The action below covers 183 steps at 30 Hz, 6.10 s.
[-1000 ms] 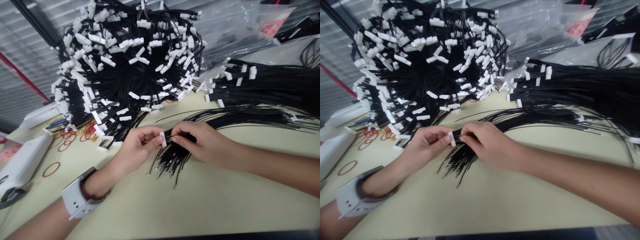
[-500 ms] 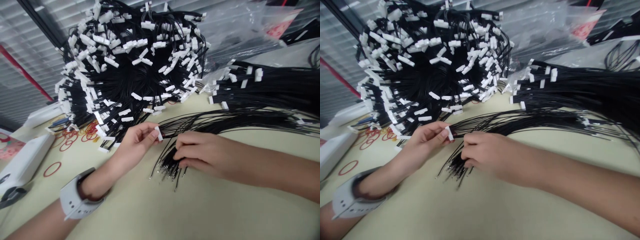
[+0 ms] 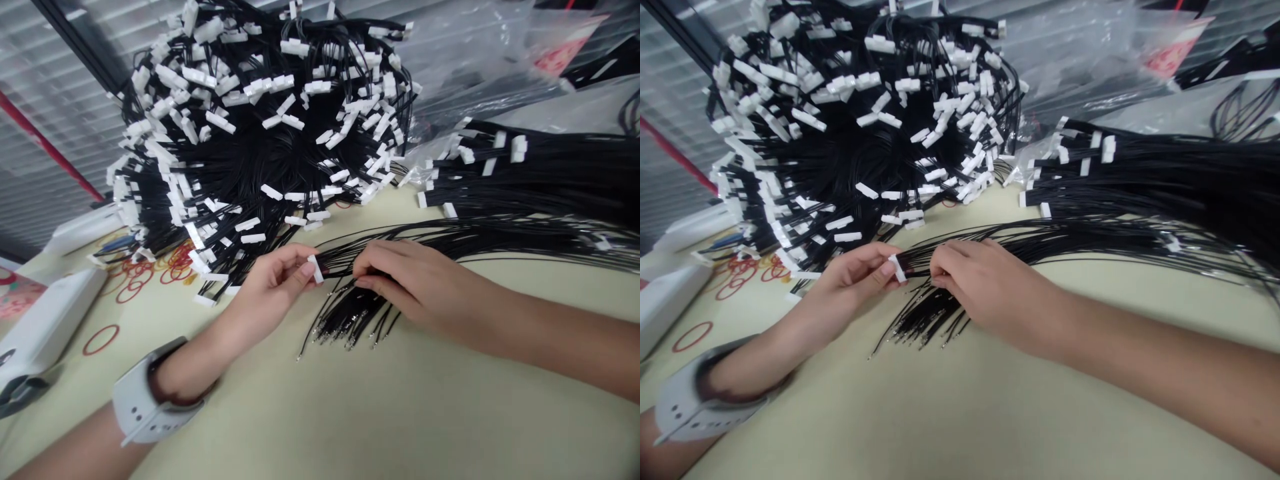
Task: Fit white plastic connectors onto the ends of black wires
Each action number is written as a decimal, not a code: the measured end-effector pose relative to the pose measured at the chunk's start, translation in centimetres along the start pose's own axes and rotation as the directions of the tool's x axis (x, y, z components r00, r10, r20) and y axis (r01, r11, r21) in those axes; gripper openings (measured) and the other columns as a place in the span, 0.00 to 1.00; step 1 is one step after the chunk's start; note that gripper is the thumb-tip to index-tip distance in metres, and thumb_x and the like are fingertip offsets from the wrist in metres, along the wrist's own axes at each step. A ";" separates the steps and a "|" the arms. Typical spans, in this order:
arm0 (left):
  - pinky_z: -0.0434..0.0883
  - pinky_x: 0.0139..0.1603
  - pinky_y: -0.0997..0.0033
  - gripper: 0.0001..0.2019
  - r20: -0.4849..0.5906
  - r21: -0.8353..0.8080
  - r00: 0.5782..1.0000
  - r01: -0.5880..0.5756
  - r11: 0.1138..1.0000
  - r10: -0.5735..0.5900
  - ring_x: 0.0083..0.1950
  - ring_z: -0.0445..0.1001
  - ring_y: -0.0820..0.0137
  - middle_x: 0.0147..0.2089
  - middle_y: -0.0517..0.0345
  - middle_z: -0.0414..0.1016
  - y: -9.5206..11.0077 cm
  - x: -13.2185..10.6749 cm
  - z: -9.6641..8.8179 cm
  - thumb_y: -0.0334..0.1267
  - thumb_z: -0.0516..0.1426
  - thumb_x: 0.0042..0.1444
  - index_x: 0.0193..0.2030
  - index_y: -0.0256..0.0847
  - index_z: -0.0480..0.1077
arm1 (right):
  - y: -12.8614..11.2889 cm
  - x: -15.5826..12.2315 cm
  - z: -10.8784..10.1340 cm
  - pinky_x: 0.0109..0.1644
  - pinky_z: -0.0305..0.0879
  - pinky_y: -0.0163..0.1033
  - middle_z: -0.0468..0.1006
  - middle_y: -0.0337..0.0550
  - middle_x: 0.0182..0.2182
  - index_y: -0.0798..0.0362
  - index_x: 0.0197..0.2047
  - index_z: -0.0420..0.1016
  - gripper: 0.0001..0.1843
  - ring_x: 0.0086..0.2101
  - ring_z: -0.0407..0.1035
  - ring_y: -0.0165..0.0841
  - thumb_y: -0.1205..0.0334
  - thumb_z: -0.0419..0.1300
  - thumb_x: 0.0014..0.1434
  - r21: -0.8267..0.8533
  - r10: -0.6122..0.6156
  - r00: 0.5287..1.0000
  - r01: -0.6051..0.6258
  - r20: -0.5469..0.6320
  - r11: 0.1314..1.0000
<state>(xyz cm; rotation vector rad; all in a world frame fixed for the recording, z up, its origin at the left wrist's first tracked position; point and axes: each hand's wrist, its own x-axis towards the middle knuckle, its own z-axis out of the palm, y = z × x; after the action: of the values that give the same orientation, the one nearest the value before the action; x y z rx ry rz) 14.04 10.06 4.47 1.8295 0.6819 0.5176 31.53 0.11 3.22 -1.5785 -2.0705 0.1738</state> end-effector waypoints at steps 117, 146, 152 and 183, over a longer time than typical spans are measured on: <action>0.65 0.27 0.79 0.05 0.149 0.027 0.989 -0.007 1.000 0.003 0.27 0.68 0.76 0.24 0.62 0.70 0.7 -0.6 0.7 0.28 0.53 0.54 0.32 0.36 0.70 | -0.7 0.3 1.1 0.27 0.54 0.31 0.68 0.34 0.24 0.55 0.27 0.68 0.07 0.24 0.60 0.23 0.74 0.54 0.52 0.290 0.111 0.993 -0.098 -0.030 0.952; 0.70 0.42 0.69 0.10 0.106 0.113 0.994 -0.039 0.993 0.027 0.38 0.69 0.73 0.39 0.55 0.71 1.4 -0.7 -1.4 0.30 0.51 0.56 0.39 0.38 0.73 | 0.3 0.2 -1.0 0.35 0.63 0.36 0.68 0.45 0.36 0.54 0.36 0.73 0.09 0.33 0.65 0.29 0.69 0.51 0.60 0.002 -0.154 0.951 0.160 -0.268 0.987; 0.70 0.42 0.69 0.16 0.235 0.532 0.869 -0.490 0.690 0.436 0.41 0.70 0.70 0.41 0.52 0.70 1.4 -1.1 -2.2 0.25 0.49 0.57 0.48 0.40 0.71 | -1.2 0.0 -1.1 0.32 0.63 0.34 0.68 0.43 0.33 0.49 0.34 0.77 0.12 0.32 0.64 0.29 0.65 0.52 0.60 -0.007 -0.252 0.913 0.264 -0.321 0.965; 0.68 0.39 0.70 0.15 0.296 0.731 0.856 -0.489 0.476 0.425 0.39 0.66 0.69 0.41 0.53 0.61 1.4 -1.6 -1.9 0.24 0.48 0.55 0.41 0.43 0.72 | -0.3 0.7 0.7 0.37 0.62 0.40 0.67 0.44 0.32 0.55 0.32 0.69 0.06 0.33 0.62 0.33 0.72 0.52 0.57 -0.065 -0.109 0.981 0.099 -0.161 0.993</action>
<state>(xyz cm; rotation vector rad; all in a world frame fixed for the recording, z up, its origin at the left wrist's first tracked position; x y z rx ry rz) 11.96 9.93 6.36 2.9267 0.3498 0.5247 30.78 0.75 2.97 -1.4603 -2.0383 -0.0514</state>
